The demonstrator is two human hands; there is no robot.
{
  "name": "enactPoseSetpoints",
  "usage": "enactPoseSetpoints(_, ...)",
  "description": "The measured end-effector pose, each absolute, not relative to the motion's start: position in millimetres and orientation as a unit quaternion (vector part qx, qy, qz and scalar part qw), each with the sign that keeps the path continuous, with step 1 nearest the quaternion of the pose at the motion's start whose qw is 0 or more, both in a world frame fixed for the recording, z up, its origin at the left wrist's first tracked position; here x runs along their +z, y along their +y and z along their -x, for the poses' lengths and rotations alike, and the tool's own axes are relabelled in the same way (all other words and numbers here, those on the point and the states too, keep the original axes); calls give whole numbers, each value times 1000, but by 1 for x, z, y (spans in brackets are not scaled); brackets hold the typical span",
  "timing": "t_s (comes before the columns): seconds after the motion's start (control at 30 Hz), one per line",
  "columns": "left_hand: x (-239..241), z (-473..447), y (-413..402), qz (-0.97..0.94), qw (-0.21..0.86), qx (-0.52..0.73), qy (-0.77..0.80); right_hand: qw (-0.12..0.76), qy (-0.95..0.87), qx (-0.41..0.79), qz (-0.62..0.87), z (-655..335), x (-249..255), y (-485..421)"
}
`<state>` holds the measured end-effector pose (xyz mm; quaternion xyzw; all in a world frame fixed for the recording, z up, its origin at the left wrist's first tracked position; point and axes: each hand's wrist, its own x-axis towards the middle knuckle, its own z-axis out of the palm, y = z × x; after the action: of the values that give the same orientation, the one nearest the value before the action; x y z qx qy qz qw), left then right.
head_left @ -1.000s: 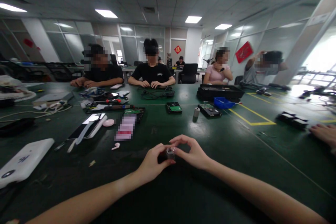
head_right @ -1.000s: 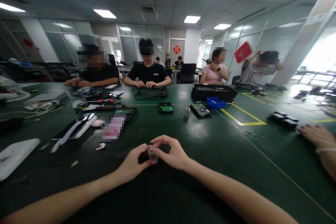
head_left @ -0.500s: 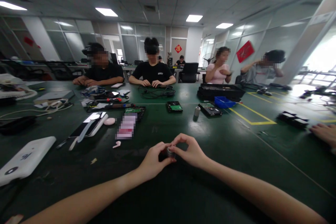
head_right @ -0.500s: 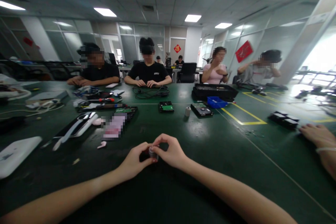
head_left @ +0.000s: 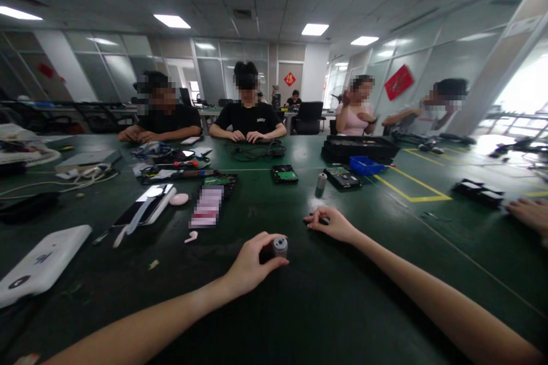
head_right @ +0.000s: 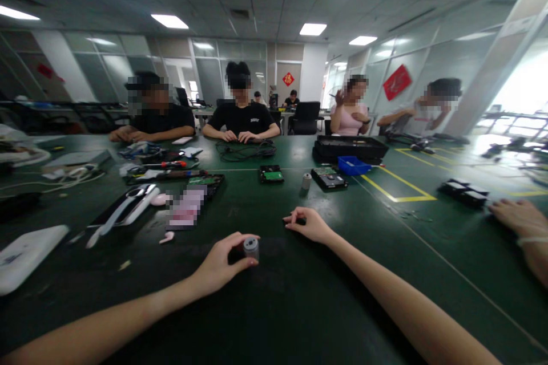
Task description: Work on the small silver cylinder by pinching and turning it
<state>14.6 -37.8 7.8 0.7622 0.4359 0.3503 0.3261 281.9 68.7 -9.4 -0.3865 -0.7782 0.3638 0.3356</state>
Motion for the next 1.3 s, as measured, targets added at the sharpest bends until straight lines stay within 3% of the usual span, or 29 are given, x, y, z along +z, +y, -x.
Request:
enactPoseSetpoints(0.23, 5, -15, -37, -755, 340, 356, 432, 388, -739, 371, 407, -265, 1, 59)
enactPoseSetpoints(0.37, 3, -16, -36, -756, 329, 362, 435, 444, -714, 431, 327, -231, 21, 31)
enactPoseSetpoints(0.5, 1, -16, -35, -756, 311, 371, 441, 422, -736, 455, 271, -202, 31, 0)
enactPoseSetpoints(1.0, 4, -19, -36, -752, 326, 377, 430, 415, -761, 396, 301, -197, 24, -8)
enactPoseSetpoints(1.17, 1, -15, -37, -730, 376, 399, 409, 461, -751, 327, 341, -204, 23, -8)
enactPoseSetpoints(1.3, 12, -9, -38, -740, 371, 430, 361, 447, -757, 363, 307, -209, 22, -12)
